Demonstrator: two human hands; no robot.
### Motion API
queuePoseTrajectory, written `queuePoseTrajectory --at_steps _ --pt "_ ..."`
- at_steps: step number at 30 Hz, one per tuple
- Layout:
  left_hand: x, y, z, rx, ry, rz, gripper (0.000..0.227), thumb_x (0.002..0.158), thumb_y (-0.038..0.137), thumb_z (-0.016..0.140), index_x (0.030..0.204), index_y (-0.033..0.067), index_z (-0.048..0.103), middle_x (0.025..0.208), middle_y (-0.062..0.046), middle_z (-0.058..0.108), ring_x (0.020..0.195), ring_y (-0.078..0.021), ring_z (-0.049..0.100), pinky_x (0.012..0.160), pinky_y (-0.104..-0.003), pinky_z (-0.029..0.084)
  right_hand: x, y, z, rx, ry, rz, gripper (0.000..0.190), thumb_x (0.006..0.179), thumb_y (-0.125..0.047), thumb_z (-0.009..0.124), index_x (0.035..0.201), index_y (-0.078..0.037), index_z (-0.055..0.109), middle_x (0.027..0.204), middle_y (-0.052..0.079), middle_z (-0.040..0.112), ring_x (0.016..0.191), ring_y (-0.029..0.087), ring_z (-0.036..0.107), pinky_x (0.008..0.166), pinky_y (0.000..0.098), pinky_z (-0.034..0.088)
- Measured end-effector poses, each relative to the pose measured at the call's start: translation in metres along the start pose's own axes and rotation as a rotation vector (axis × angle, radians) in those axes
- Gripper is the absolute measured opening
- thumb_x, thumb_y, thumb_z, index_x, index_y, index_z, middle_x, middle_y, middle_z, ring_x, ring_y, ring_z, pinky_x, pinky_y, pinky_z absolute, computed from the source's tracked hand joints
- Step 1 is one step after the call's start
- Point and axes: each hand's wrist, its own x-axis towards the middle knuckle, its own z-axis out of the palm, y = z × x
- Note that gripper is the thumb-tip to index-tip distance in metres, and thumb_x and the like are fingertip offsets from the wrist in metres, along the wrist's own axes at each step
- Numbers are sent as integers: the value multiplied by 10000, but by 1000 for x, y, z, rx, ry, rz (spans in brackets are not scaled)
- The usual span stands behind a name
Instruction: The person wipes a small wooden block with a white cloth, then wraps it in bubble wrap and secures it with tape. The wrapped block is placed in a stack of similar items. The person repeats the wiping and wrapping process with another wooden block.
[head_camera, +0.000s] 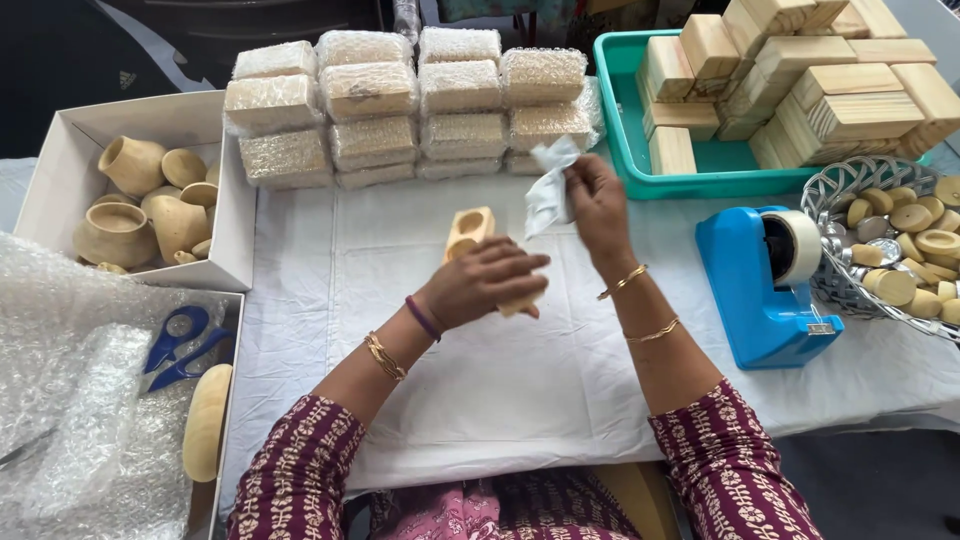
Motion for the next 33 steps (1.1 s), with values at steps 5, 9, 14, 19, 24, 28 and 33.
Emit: queuePoseTrajectory --at_steps 5,9,14,19,24,28,33 --pt "-5 15 -12 214 -188 195 459 846 494 747 1253 321 627 1566 57 487 1364 -168 497 1196 -450 400 -28 -21 39 -487 -171 -204 125 946 -38 637 1068 -19 659 974 102 708 899 236 700 772 348 551" --pt "-10 31 -55 -28 -207 71 606 742 682 721 1150 245 623 1566 6 426 1394 -267 402 1146 -535 294 -38 -44 48 -719 -455 -181 225 953 -74 636 1168 -72 702 974 183 648 879 396 650 759 467 525" --pt "-50 19 -26 -54 34 -598 700 854 565 731 1366 127 539 1545 -99 462 1431 -301 397 1201 -476 284 -38 -39 43 -764 -430 -180 201 931 -89 650 1107 -94 746 951 162 652 877 381 655 782 463 534" --pt "-57 -1 -8 -198 -65 -983 864 793 413 752 1531 78 454 1445 -92 564 1415 -260 443 1198 -458 291 -43 -68 61 -616 -216 -248 211 966 -63 595 1132 -42 724 1074 140 667 923 331 684 811 427 554" --pt "-36 0 -5 -90 -111 -942 903 633 361 891 1393 55 512 1423 -103 522 1350 -291 401 1075 -494 237 -62 -66 81 -850 -661 -228 186 922 -202 687 909 -29 755 1012 137 653 961 326 670 864 447 557" --pt "-36 0 4 -17 -78 -959 710 676 285 854 1324 118 615 1381 -42 571 1306 -256 471 1060 -479 279 -63 -67 97 -1053 -649 -105 230 935 -218 659 929 1 728 1044 158 636 1027 332 659 850 460 550" --pt "-29 1 -5 -118 -46 -899 625 638 167 865 1226 121 658 1268 -19 619 1218 -236 554 1018 -440 325 -51 -48 90 -1000 -786 -75 253 972 -227 651 994 21 695 1008 205 632 957 376 654 878 465 529"
